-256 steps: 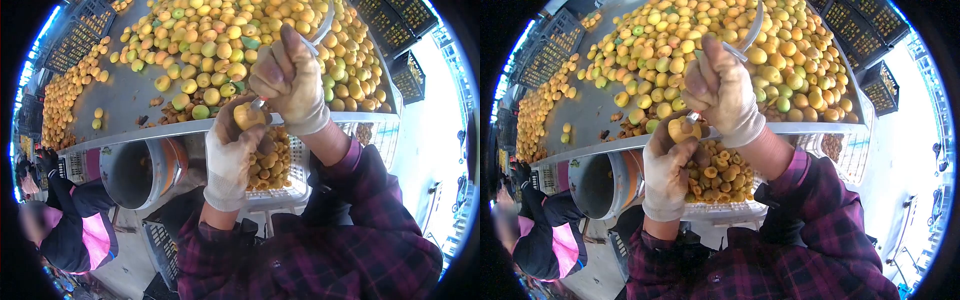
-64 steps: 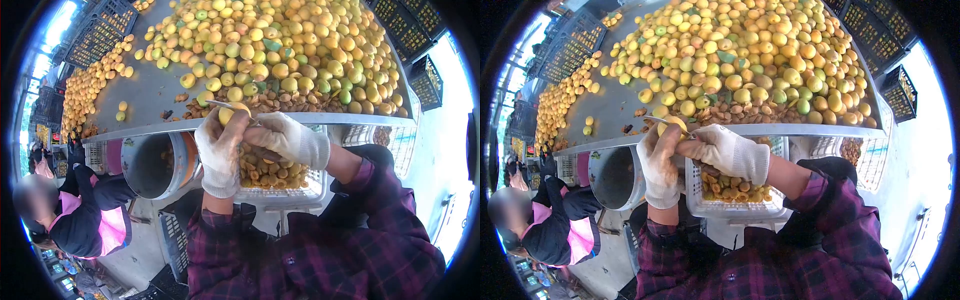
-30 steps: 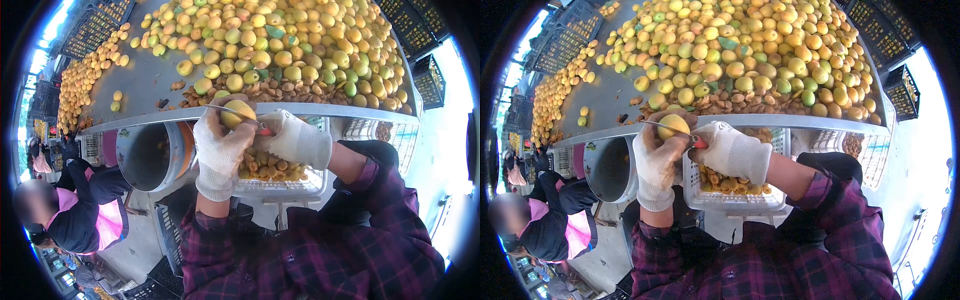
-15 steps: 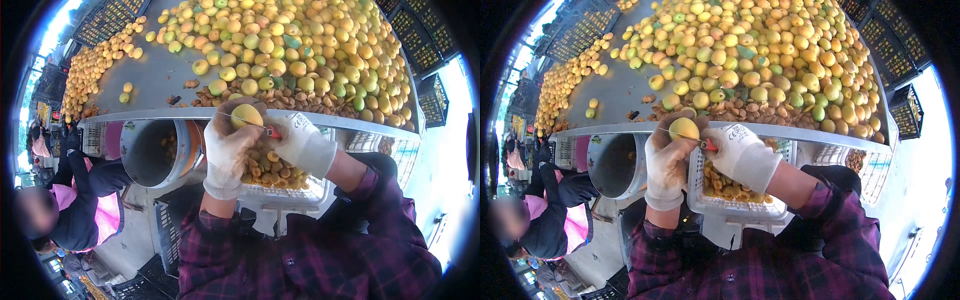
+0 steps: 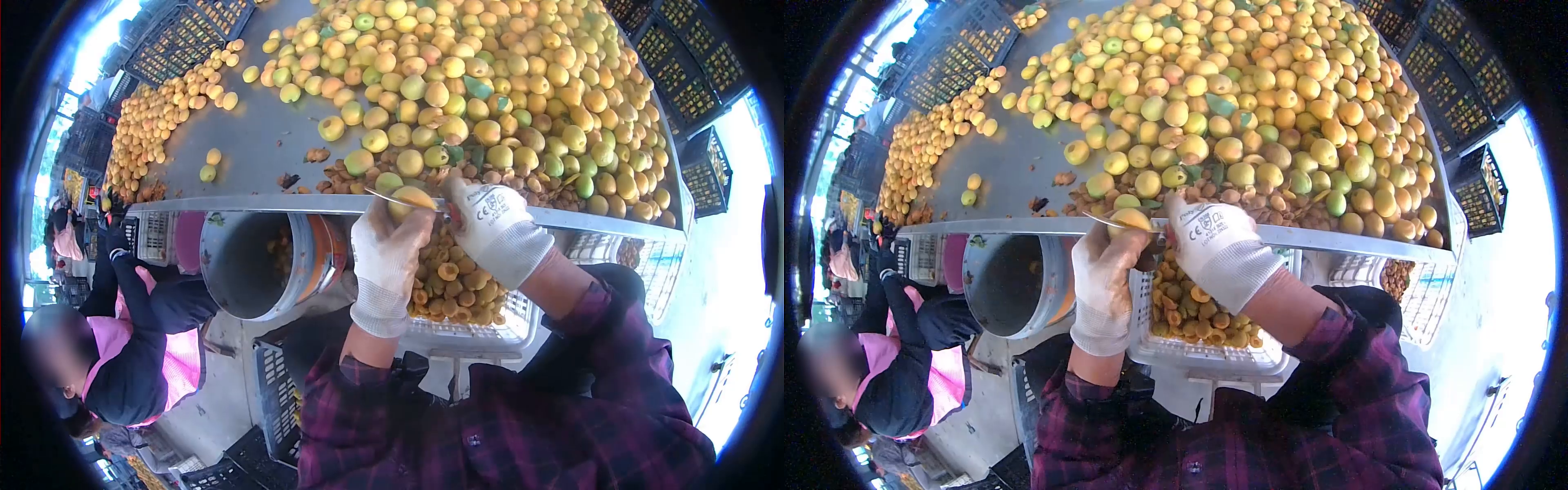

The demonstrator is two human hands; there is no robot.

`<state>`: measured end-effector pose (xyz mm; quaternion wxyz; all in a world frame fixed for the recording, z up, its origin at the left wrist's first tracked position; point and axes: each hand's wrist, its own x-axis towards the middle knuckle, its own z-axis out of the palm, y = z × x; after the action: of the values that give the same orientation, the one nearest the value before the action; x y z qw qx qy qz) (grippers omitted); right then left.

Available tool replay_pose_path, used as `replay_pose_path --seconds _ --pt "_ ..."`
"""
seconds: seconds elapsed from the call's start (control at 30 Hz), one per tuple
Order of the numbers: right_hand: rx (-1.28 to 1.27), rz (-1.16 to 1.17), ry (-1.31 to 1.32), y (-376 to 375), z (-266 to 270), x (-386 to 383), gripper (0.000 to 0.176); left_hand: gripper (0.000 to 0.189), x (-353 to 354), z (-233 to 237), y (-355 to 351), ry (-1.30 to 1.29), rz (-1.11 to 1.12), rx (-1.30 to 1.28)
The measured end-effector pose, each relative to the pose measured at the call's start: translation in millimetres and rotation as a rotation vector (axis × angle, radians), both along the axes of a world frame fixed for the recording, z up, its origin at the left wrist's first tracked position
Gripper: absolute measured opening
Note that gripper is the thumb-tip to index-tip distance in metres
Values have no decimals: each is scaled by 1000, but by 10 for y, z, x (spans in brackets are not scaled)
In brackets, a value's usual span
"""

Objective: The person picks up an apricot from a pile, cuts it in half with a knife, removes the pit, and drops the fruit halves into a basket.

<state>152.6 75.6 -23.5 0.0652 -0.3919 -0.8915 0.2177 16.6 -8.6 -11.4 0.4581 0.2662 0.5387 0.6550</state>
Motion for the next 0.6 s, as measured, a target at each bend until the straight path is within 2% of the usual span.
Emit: replay_pose_path --seconds 0.07,0.1,0.17,0.23,0.27,0.33,0.47,0.53,0.6 --pt "-88 7 -27 6 45 -4 32 23 19 18 -2 78 -24 -123" --pt "-152 16 -30 -5 119 -12 23 23 29 8 1 76 -34 -129" --pt "-226 14 -32 -31 64 12 20 29 51 -27 -17 164 -2 -85" --pt "-206 80 168 -30 -138 28 22 31 57 -13 -19 193 -24 -71" --pt "-212 73 166 -34 -83 24 22 34 62 -8 -18 226 -35 -51" --pt "-243 33 -47 -22 130 -6 22 36 75 -36 -18 186 -17 -36" --pt "-191 -7 -156 3 187 15 22 39 58 -11 0 224 -55 -93" --pt "-283 57 40 -22 56 30 24 39 75 26 -7 283 -41 -103" --pt "-284 49 72 -54 -28 22 25 38 83 62 -24 269 -35 -88"
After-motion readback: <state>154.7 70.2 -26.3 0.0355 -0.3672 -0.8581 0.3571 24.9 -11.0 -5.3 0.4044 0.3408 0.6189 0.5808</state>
